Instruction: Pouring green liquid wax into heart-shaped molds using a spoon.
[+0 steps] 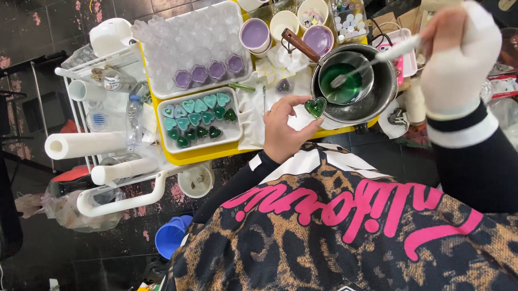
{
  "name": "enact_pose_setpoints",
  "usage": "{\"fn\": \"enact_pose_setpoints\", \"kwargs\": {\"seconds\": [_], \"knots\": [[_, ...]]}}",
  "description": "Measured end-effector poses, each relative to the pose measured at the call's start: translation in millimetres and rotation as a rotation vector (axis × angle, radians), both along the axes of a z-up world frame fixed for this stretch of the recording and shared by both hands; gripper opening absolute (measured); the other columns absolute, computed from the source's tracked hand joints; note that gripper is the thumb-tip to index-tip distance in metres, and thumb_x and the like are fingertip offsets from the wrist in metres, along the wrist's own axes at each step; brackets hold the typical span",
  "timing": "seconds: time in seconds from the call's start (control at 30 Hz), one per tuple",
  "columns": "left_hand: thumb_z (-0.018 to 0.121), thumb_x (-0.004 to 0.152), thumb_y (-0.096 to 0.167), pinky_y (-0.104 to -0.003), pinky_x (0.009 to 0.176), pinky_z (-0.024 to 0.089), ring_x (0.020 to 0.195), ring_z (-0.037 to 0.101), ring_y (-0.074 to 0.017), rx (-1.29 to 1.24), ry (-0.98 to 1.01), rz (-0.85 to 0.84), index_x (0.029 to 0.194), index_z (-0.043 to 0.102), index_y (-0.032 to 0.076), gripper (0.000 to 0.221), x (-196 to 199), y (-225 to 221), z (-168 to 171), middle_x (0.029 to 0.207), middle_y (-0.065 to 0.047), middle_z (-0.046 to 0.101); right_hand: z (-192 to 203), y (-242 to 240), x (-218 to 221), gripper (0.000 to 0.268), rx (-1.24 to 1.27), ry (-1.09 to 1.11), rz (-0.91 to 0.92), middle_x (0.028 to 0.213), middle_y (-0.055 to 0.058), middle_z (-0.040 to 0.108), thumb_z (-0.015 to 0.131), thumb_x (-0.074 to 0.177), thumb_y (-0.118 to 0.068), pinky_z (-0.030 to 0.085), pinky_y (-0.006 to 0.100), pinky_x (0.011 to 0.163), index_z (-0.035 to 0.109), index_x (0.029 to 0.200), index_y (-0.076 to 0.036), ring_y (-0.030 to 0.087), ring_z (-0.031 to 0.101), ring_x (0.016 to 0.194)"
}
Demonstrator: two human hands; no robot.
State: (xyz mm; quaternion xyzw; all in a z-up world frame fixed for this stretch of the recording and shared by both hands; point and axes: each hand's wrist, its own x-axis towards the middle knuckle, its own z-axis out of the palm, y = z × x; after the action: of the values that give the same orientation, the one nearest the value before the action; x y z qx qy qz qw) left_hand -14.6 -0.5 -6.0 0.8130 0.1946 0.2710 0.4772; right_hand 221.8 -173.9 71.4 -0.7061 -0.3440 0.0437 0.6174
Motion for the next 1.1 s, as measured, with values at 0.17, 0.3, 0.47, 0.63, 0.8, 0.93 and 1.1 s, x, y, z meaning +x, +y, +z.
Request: {"fn": "enact_pose_setpoints", "kwargs": {"seconds": [0.17, 0.3, 0.47, 0.63, 0.8, 0.93, 1.1], "knots": [[0.087, 0.076, 0.030, -0.032, 0.080, 0.046, 0.087, 0.059, -0.0167, 0.005, 0.020, 0.025, 0.117, 0.069, 0.014, 0.048, -5.6, 0.8, -2.9, 0.107, 0.000, 0.070, -34.8, 29.0, 45.3, 0.037, -0.200, -0.233, 0.091, 0.080, 0.005, 0.061, 0.052, 0.126, -0.019, 0.043, 0.024, 0.064, 0.064, 0.097, 0.001, 0.011, 0.057, 0.070], [0.088, 0.074, 0.028, -0.034, 0.081, 0.045, 0.086, 0.059, -0.0174, 0.020, 0.035, 0.053, 0.117, 0.069, 0.013, 0.049, -9.3, 3.3, -4.0, 0.108, -0.001, 0.069, -51.6, 48.5, 56.3, 0.037, -0.409, -0.364, 0.190, 0.081, 0.007, 0.065, 0.055, 0.126, -0.021, 0.047, 0.029, 0.069, 0.067, 0.097, -0.001, 0.015, 0.063, 0.073], [0.088, 0.076, 0.028, -0.032, 0.080, 0.047, 0.086, 0.059, -0.0169, -0.012, 0.018, 0.065, 0.116, 0.069, 0.014, 0.047, -12.7, 7.6, -5.1, 0.108, 0.000, 0.069, -60.4, 68.6, 67.1, 0.038, -0.430, -0.309, 0.267, 0.082, 0.007, 0.065, 0.055, 0.124, -0.024, 0.049, 0.032, 0.072, 0.067, 0.096, -0.002, 0.017, 0.064, 0.079], [0.088, 0.075, 0.027, -0.032, 0.079, 0.047, 0.085, 0.060, -0.0171, -0.021, 0.027, 0.081, 0.116, 0.069, 0.013, 0.047, -13.6, 9.1, -5.3, 0.108, 0.000, 0.070, -65.6, 80.3, 77.1, 0.044, -0.497, -0.284, 0.288, 0.082, 0.007, 0.065, 0.053, 0.125, -0.030, 0.049, 0.033, 0.072, 0.068, 0.094, -0.002, 0.017, 0.063, 0.078], [0.089, 0.074, 0.026, -0.033, 0.081, 0.043, 0.086, 0.059, -0.0174, -0.012, 0.045, 0.093, 0.116, 0.069, 0.013, 0.048, -12.2, 10.2, 0.0, 0.105, 0.000, 0.068, -74.3, 86.9, 80.8, 0.044, -0.646, -0.125, 0.280, 0.076, 0.005, 0.062, 0.055, 0.121, -0.037, 0.046, 0.034, 0.066, 0.068, 0.093, -0.006, 0.017, 0.058, 0.069], [0.089, 0.074, 0.027, -0.032, 0.081, 0.044, 0.087, 0.059, -0.0165, -0.033, 0.048, 0.087, 0.117, 0.069, 0.014, 0.048, -9.5, 11.1, -2.1, 0.105, 0.000, 0.068, -80.2, 89.8, 82.4, 0.045, -0.682, -0.046, 0.281, 0.074, 0.005, 0.062, 0.054, 0.119, -0.039, 0.046, 0.033, 0.065, 0.068, 0.091, -0.007, 0.016, 0.057, 0.069], [0.089, 0.074, 0.029, -0.033, 0.082, 0.045, 0.088, 0.060, -0.0158, -0.033, 0.043, 0.086, 0.117, 0.069, 0.015, 0.049, -6.2, 10.1, -4.4, 0.108, 0.000, 0.069, -81.8, 90.4, 84.3, 0.049, -0.681, 0.017, 0.245, 0.075, 0.005, 0.063, 0.052, 0.119, -0.042, 0.046, 0.032, 0.066, 0.069, 0.090, -0.006, 0.014, 0.058, 0.068]]}}
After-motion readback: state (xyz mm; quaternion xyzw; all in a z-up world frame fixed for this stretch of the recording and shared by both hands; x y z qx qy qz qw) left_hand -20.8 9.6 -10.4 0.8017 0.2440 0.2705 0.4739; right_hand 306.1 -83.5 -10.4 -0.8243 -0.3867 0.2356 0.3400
